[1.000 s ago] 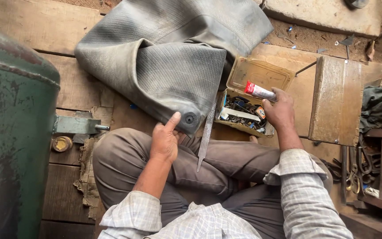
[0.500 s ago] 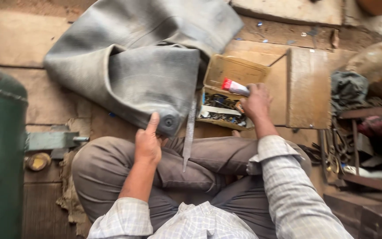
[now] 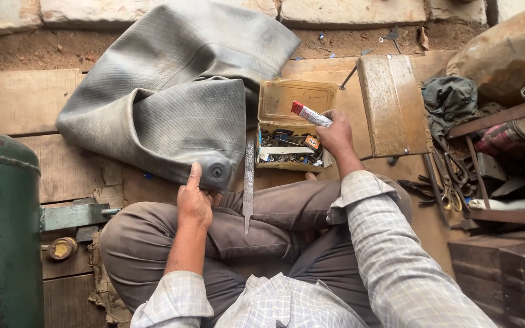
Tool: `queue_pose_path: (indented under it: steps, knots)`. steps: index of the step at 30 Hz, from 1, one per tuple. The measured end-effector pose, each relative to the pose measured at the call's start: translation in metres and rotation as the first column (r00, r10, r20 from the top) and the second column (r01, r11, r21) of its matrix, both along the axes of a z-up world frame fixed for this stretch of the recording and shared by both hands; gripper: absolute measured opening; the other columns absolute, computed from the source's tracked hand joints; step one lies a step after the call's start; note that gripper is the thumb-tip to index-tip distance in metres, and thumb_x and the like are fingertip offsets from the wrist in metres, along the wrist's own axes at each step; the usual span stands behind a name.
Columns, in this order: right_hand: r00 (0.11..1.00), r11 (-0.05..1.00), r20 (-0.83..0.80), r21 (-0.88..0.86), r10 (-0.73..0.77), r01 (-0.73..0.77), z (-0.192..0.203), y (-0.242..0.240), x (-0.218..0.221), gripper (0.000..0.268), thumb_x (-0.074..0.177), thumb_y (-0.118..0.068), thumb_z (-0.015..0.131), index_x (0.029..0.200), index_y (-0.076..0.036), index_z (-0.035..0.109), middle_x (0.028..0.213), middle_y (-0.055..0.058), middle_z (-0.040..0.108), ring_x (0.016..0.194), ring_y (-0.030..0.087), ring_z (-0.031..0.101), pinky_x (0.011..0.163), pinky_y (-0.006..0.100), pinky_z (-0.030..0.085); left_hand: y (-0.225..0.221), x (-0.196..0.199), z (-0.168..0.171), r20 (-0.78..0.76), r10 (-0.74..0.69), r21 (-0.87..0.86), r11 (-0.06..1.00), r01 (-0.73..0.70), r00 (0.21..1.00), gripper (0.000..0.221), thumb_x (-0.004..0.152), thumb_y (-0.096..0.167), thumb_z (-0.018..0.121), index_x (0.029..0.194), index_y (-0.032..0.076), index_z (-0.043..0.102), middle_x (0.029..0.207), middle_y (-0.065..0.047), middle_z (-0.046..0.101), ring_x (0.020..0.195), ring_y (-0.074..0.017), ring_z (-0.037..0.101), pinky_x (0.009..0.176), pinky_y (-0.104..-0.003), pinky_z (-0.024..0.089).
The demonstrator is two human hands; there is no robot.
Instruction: The recorder is sorting through small parts in a box and preparing to repair a large inner tube.
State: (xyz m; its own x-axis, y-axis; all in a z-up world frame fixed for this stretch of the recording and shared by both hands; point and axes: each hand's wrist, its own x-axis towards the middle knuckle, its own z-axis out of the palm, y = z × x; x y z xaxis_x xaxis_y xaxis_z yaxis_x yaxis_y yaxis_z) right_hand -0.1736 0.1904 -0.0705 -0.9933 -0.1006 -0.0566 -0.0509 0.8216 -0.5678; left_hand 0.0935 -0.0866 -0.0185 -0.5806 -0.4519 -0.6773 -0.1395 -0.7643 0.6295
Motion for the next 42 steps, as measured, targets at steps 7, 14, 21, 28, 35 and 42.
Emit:
queue_pose_path:
  steps: [7,14,21,28,35,42]
  knots:
    - [0.955,0.987,0.284,-0.154,0.089,-0.046,0.011,-0.004,0.011,0.044,0.073,-0.010,0.079,0.115,-0.006,0.070,0.107,0.015,0.075,0.092,0.025,0.074,0.082,0.037,0.058,0.001,0.001,0.011,0.038,-0.016,-0.015,1.000,0.017,0.999,0.054,0.089,0.051,0.067,0.122,0.007,0.062,0.114,-0.010,0.070,0.099,-0.0275,0.067,0.074,-0.044,0.054]
    - [0.865,0.947,0.391,-0.066,0.315,-0.315,-0.057,-0.004,0.009,0.050,0.068,-0.010,0.087,0.117,-0.012,0.072,0.109,0.012,0.075,0.097,0.024,0.071,0.082,0.040,0.058,-0.003,0.006,-0.032,-0.070,-0.018,-0.015,1.000,0.017,0.997,0.054,0.097,0.050,0.066,0.127,0.004,0.061,0.113,-0.011,0.068,0.097,-0.0280,0.065,0.070,-0.044,0.047]
    - [0.853,0.915,0.393,0.061,0.344,-0.398,-0.048,-0.013,0.020,0.044,0.075,-0.007,0.073,0.118,-0.015,0.073,0.115,0.015,0.074,0.111,0.033,0.069,0.094,0.042,0.054,0.002,0.003,-0.020,-0.163,-0.027,-0.050,0.999,0.019,0.986,0.055,0.103,0.041,0.060,0.145,0.007,0.051,0.142,-0.009,0.061,0.127,-0.0294,0.061,0.103,-0.051,0.049]
    - [0.843,0.918,0.421,0.052,0.336,-0.392,-0.020,-0.018,0.029,0.041,0.080,-0.006,0.068,0.120,-0.016,0.073,0.118,0.014,0.074,0.114,0.032,0.068,0.096,0.041,0.053,0.003,0.002,-0.021,-0.149,-0.022,-0.056,0.998,0.014,0.989,0.057,0.103,0.042,0.062,0.146,0.006,0.051,0.143,-0.011,0.062,0.129,-0.0315,0.062,0.104,-0.053,0.051]
    - [0.814,0.904,0.464,0.061,0.350,-0.423,-0.012,-0.021,0.028,0.037,0.084,-0.013,0.071,0.120,-0.021,0.074,0.121,0.008,0.074,0.116,0.028,0.068,0.098,0.039,0.053,0.001,-0.002,-0.025,-0.083,0.003,-0.035,0.999,-0.006,0.997,0.056,0.099,0.041,0.068,0.142,0.007,0.054,0.139,-0.008,0.064,0.126,-0.0301,0.063,0.104,-0.052,0.051]
    - [0.820,0.910,0.470,0.080,0.326,-0.408,-0.009,-0.025,0.031,0.041,0.080,-0.012,0.073,0.119,-0.023,0.075,0.119,0.008,0.074,0.115,0.027,0.069,0.097,0.040,0.053,0.002,-0.011,-0.038,-0.152,0.004,0.073,0.997,0.007,0.988,0.051,0.100,0.042,0.062,0.139,0.010,0.057,0.135,-0.007,0.065,0.125,-0.0273,0.063,0.109,-0.049,0.051]
